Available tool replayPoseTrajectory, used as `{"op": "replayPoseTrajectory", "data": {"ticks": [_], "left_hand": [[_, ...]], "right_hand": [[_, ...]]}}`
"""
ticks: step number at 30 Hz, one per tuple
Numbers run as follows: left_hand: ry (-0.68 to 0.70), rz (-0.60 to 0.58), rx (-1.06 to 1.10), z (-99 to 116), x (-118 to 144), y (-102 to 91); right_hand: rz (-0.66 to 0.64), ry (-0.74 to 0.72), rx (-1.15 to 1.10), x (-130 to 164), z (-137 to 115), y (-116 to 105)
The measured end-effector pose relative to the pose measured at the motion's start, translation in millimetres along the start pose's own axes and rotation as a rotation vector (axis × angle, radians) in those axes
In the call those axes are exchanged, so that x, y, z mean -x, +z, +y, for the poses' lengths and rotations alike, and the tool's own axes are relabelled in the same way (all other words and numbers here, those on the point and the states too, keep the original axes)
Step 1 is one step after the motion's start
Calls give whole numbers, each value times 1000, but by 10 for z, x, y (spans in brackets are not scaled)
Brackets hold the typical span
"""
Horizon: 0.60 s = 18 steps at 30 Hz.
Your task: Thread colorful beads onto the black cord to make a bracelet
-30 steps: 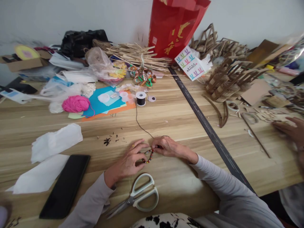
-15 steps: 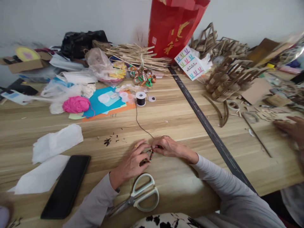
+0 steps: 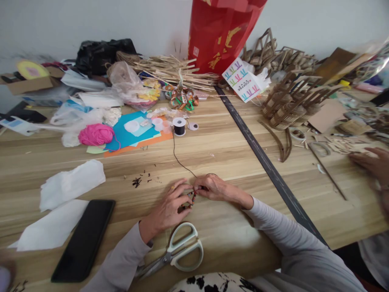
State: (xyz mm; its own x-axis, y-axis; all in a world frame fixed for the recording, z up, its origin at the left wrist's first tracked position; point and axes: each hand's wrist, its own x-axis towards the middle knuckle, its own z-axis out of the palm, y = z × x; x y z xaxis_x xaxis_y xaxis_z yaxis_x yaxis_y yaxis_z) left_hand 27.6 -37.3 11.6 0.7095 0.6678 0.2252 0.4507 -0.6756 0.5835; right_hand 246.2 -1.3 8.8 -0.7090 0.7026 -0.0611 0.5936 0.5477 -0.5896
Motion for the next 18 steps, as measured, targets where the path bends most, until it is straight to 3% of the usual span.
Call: {"op": "replayPoseTrajectory", "data": {"ticks": [18], "left_hand": [[4,-22,12,-4,-4,-5]], "right_hand": [[-2,13,18,0,-40,-26]]}}
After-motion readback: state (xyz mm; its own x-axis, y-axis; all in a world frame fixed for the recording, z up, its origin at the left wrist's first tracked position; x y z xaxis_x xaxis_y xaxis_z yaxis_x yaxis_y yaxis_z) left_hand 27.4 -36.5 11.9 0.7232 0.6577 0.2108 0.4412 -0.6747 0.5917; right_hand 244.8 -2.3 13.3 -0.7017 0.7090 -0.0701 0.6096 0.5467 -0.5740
